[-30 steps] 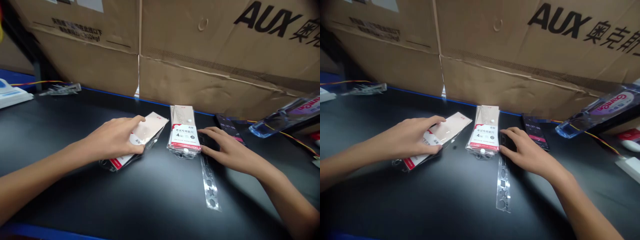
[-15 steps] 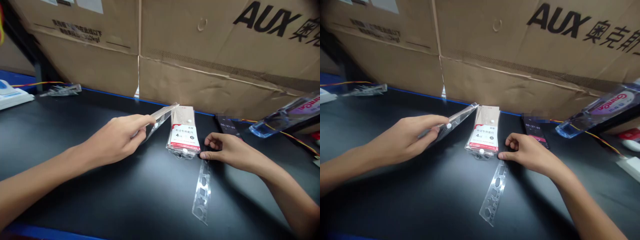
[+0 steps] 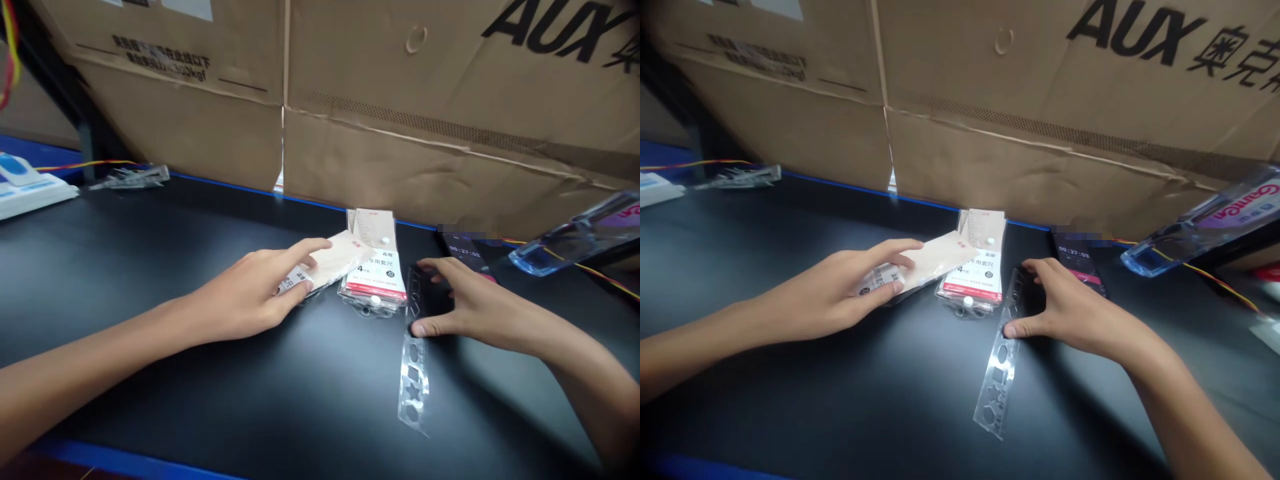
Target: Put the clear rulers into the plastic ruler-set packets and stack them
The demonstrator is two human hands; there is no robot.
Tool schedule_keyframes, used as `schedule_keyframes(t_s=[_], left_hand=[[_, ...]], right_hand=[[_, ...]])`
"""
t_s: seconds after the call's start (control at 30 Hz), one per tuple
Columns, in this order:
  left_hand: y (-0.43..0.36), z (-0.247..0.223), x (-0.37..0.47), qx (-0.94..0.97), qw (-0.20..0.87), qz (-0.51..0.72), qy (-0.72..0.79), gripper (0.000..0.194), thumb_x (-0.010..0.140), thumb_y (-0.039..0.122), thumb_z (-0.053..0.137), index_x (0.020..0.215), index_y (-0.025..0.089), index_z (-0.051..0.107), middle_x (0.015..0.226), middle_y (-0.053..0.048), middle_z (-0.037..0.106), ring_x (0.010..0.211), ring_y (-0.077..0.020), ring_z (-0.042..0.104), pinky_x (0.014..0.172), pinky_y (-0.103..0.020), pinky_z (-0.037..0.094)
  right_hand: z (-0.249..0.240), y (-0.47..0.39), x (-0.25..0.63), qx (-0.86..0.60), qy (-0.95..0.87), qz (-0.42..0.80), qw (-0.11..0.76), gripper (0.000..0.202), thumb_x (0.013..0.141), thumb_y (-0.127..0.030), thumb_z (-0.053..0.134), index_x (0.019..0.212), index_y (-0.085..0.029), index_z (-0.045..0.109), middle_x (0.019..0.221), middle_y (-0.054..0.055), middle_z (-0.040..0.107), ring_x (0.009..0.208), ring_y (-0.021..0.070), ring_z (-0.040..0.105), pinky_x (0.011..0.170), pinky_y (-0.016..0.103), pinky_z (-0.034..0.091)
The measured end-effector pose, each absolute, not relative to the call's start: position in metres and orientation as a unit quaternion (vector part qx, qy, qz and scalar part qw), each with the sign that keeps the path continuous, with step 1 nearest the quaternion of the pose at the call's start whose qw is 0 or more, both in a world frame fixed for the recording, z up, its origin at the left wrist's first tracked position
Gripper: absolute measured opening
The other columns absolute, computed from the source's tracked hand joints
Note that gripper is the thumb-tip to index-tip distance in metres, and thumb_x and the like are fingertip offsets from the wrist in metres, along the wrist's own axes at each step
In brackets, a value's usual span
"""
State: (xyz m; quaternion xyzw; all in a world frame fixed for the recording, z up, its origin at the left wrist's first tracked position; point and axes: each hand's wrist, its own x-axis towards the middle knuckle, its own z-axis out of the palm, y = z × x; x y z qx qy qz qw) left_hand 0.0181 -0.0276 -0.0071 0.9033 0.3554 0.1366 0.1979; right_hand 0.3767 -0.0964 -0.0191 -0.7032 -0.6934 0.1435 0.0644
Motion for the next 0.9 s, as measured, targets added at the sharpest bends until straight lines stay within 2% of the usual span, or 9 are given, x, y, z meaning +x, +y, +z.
schedule_keyframes(t_s=[0.2, 0.27, 0.37, 0.43, 0.5, 0.63, 0.7, 0.77, 0.9], left_hand=[[-0.027, -0.005, 0.017, 0.923, 0.158, 0.163, 0.312, 0.031, 0.105, 0.029, 0.037, 0.129, 0.027, 0.055, 0.122, -0.003, 0.071, 0.099, -0.0213, 0.070, 0.080, -0.029, 0.048], [-0.027, -0.006, 0.015, 0.937, 0.134, 0.155, 0.282, 0.027, 0.103, 0.023, 0.037, 0.114, 0.024, 0.062, 0.125, -0.005, 0.069, 0.094, -0.0200, 0.070, 0.079, -0.029, 0.049], [-0.027, -0.006, 0.014, 0.953, 0.092, 0.138, 0.253, 0.027, 0.099, 0.017, 0.040, 0.103, 0.022, 0.066, 0.129, -0.007, 0.067, 0.093, -0.0199, 0.071, 0.079, -0.029, 0.051], [-0.029, -0.007, 0.014, 0.957, 0.068, 0.132, 0.250, 0.028, 0.099, 0.016, 0.041, 0.109, 0.022, 0.067, 0.127, -0.008, 0.068, 0.096, -0.0208, 0.071, 0.080, -0.029, 0.053], [-0.031, -0.008, 0.015, 0.959, 0.056, 0.123, 0.251, 0.028, 0.099, 0.019, 0.043, 0.116, 0.022, 0.066, 0.123, -0.009, 0.069, 0.100, -0.0221, 0.071, 0.082, -0.030, 0.054], [-0.036, -0.010, 0.016, 0.958, 0.060, 0.107, 0.259, 0.028, 0.098, 0.024, 0.050, 0.122, 0.021, 0.063, 0.119, -0.009, 0.070, 0.102, -0.0235, 0.071, 0.084, -0.030, 0.055], [-0.038, -0.010, 0.016, 0.956, 0.066, 0.109, 0.262, 0.028, 0.096, 0.025, 0.053, 0.122, 0.021, 0.063, 0.117, -0.008, 0.070, 0.100, -0.0230, 0.071, 0.083, -0.030, 0.055], [-0.041, -0.009, 0.017, 0.956, 0.075, 0.118, 0.258, 0.027, 0.095, 0.024, 0.054, 0.120, 0.021, 0.063, 0.116, -0.008, 0.070, 0.098, -0.0222, 0.071, 0.083, -0.029, 0.054], [-0.046, -0.005, 0.018, 0.958, 0.117, 0.131, 0.228, 0.025, 0.096, 0.021, 0.053, 0.118, 0.021, 0.065, 0.115, -0.008, 0.070, 0.095, -0.0205, 0.071, 0.084, -0.028, 0.054]], right_hand=[[-0.017, -0.098, 0.377, -0.689, -0.705, 0.160, 0.055, 0.088, 0.047, -0.064, 0.091, 0.118, -0.024, 0.059, 0.122, 0.011, 0.067, 0.106, 0.0357, 0.068, 0.080, 0.042, 0.060], [-0.014, -0.099, 0.377, -0.678, -0.704, 0.205, 0.058, 0.083, 0.048, -0.055, 0.094, 0.115, -0.024, 0.056, 0.114, 0.009, 0.067, 0.099, 0.0327, 0.067, 0.077, 0.040, 0.059], [-0.004, -0.102, 0.379, -0.637, -0.685, 0.337, 0.106, 0.070, 0.060, -0.035, 0.094, 0.115, -0.026, 0.051, 0.101, 0.004, 0.066, 0.092, 0.0259, 0.066, 0.079, 0.036, 0.058], [0.005, -0.106, 0.378, -0.600, -0.643, 0.445, 0.168, 0.064, 0.068, -0.025, 0.090, 0.118, -0.029, 0.049, 0.093, 0.001, 0.062, 0.084, 0.0213, 0.066, 0.074, 0.034, 0.060], [0.013, -0.111, 0.372, -0.567, -0.598, 0.500, 0.266, 0.061, 0.070, -0.022, 0.088, 0.118, -0.031, 0.051, 0.086, -0.001, 0.062, 0.071, 0.0179, 0.065, 0.060, 0.030, 0.059], [0.019, -0.114, 0.341, -0.539, -0.498, 0.430, 0.526, 0.047, 0.069, -0.026, 0.089, 0.105, -0.031, 0.059, 0.075, -0.002, 0.068, 0.049, 0.0165, 0.063, 0.038, 0.024, 0.052], [0.015, -0.114, 0.321, -0.542, -0.430, 0.377, 0.616, 0.040, 0.068, -0.026, 0.089, 0.097, -0.029, 0.062, 0.070, -0.002, 0.069, 0.050, 0.0174, 0.067, 0.041, 0.023, 0.055], [0.009, -0.113, 0.306, -0.530, -0.404, 0.349, 0.659, 0.042, 0.066, -0.024, 0.091, 0.094, -0.027, 0.061, 0.070, -0.002, 0.072, 0.054, 0.0184, 0.072, 0.049, 0.024, 0.062], [-0.003, -0.109, 0.299, -0.519, -0.400, 0.298, 0.694, 0.047, 0.065, -0.021, 0.093, 0.096, -0.025, 0.058, 0.069, -0.003, 0.073, 0.061, 0.0197, 0.076, 0.058, 0.026, 0.066]])
